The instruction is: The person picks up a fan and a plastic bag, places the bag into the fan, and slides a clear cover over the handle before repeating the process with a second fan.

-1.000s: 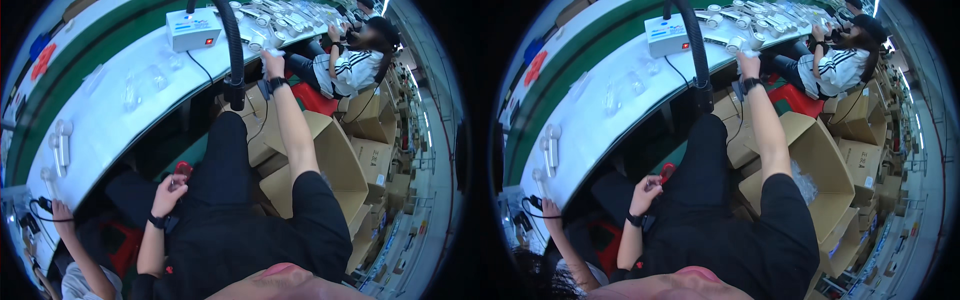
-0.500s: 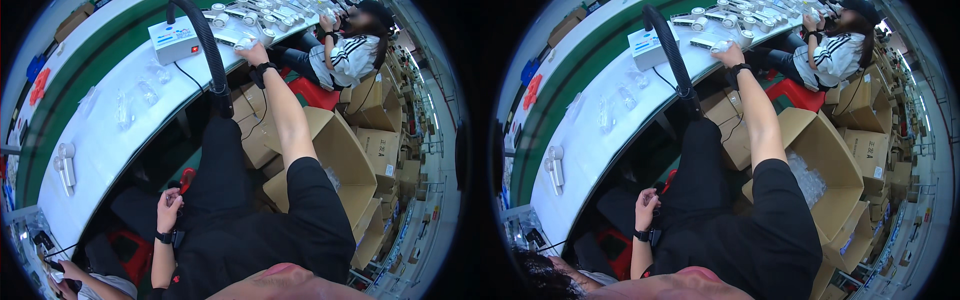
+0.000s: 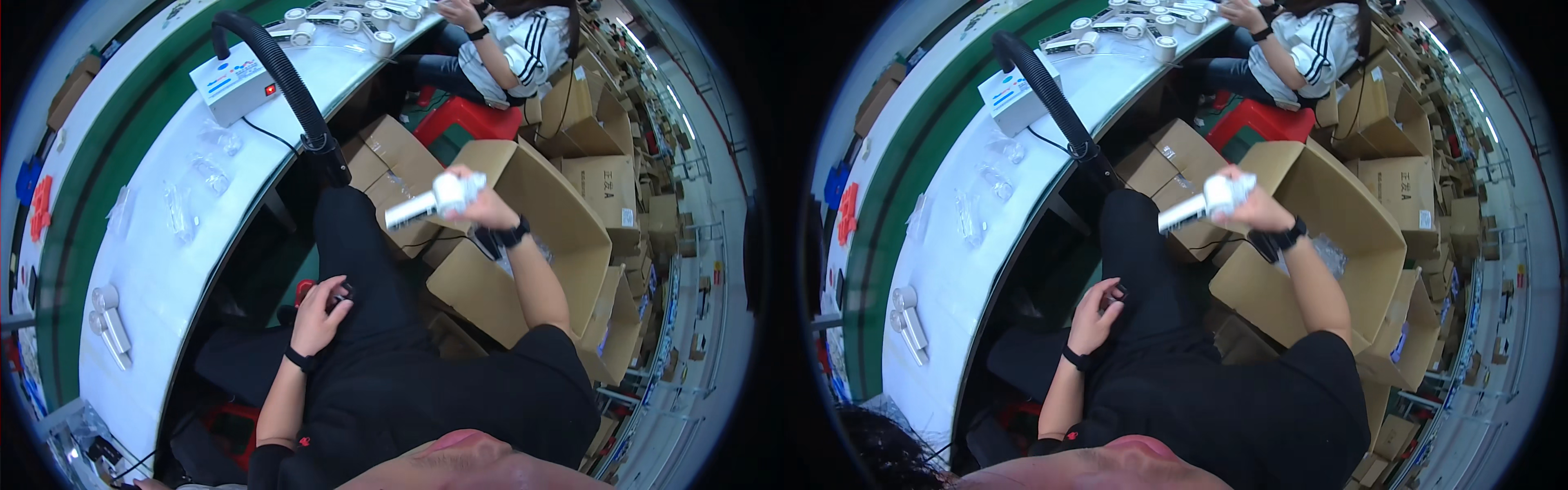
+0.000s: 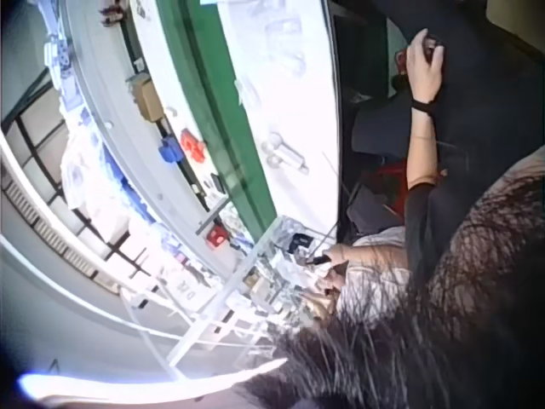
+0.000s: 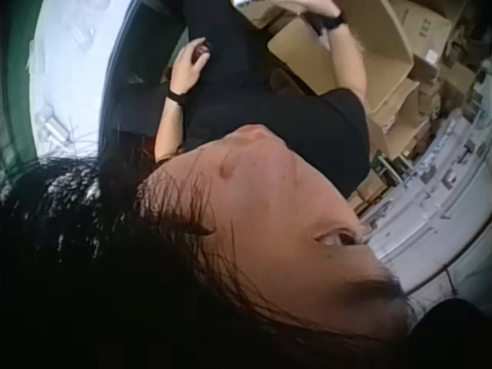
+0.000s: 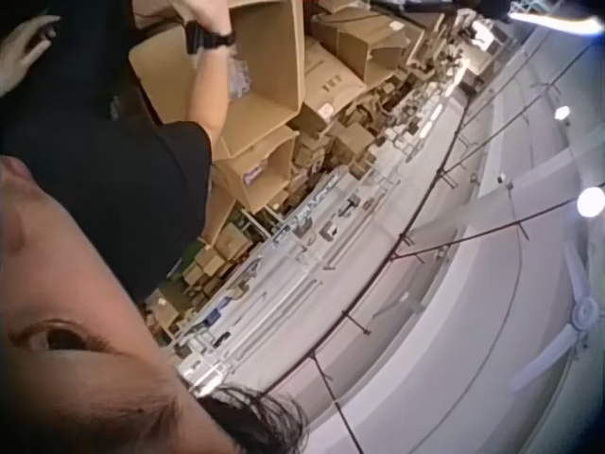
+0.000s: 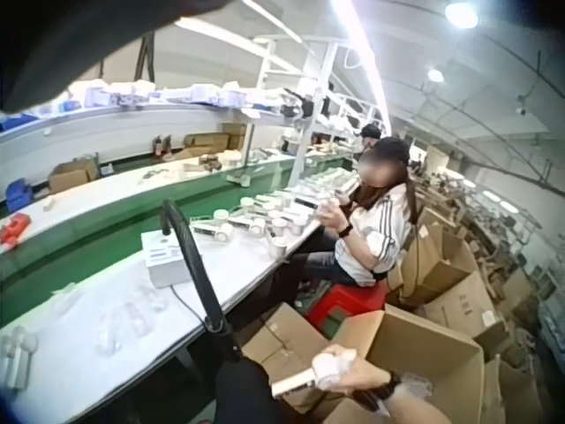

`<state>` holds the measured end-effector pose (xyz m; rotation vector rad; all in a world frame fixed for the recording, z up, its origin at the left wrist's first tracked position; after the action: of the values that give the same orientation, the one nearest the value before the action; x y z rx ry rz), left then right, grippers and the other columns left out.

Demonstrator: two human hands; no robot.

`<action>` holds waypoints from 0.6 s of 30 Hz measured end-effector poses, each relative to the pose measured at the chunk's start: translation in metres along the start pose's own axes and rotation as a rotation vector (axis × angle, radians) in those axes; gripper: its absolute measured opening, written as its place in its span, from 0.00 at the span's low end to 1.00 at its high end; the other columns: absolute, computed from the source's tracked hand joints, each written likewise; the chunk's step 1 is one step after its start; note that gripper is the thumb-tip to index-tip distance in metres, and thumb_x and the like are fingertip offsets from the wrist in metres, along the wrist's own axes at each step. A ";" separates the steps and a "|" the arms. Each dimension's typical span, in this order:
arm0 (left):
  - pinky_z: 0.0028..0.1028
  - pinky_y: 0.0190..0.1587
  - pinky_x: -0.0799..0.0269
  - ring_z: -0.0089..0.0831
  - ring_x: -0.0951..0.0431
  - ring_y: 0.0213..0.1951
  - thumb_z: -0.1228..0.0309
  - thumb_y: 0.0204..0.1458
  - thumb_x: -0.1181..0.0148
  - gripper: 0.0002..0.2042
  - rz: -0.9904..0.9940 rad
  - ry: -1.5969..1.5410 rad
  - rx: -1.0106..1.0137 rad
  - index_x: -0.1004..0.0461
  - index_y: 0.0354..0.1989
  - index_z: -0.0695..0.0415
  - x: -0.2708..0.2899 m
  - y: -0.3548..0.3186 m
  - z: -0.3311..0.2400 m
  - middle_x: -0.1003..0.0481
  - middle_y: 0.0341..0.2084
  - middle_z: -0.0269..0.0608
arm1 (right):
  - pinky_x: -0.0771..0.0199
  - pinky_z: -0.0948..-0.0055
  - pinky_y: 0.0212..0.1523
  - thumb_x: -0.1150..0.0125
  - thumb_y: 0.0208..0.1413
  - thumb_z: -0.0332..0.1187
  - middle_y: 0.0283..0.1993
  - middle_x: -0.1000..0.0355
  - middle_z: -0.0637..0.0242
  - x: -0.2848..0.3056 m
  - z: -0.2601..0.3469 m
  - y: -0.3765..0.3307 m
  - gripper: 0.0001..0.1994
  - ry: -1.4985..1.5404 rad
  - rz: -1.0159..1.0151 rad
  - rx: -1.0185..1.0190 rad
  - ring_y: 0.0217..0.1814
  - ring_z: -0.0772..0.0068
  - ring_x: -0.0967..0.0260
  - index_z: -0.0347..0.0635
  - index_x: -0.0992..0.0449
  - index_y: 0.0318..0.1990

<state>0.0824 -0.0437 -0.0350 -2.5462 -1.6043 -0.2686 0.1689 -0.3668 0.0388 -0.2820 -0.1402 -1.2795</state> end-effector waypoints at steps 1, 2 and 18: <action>0.26 0.35 0.30 0.29 0.28 0.30 0.71 0.53 0.38 0.21 0.037 0.140 -0.124 0.32 0.55 0.59 -0.005 0.004 -0.017 0.28 0.32 0.38 | 0.33 0.74 0.54 0.20 0.38 0.38 0.47 0.33 0.71 -0.014 -0.004 -0.024 0.35 0.100 0.024 -0.083 0.52 0.79 0.35 0.43 0.35 0.54; 0.26 0.35 0.30 0.31 0.28 0.29 0.71 0.51 0.36 0.23 0.066 0.279 -0.245 0.32 0.56 0.59 -0.011 0.003 -0.030 0.28 0.32 0.39 | 0.33 0.74 0.54 0.20 0.38 0.38 0.47 0.33 0.71 -0.028 -0.006 -0.042 0.35 0.104 0.020 -0.088 0.52 0.79 0.35 0.43 0.35 0.54; 0.31 0.33 0.28 0.35 0.24 0.29 0.64 0.49 0.33 0.26 0.137 0.396 -0.037 0.32 0.58 0.53 -0.017 -0.045 -0.022 0.28 0.34 0.39 | 0.33 0.76 0.50 0.25 0.45 0.33 0.42 0.33 0.71 -0.152 -0.007 -0.025 0.23 0.179 0.315 -0.080 0.46 0.78 0.34 0.41 0.29 0.47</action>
<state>0.0332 -0.0436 -0.0166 -2.4160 -1.2836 -0.7392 0.1011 -0.2346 -0.0040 -0.2457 0.1060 -0.9924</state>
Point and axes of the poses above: each hand's wrist, its own y-axis towards the middle knuckle, its own x-axis out of the back of the hand, z = x × y, the point moved 8 cm from there along y, towards the middle knuckle
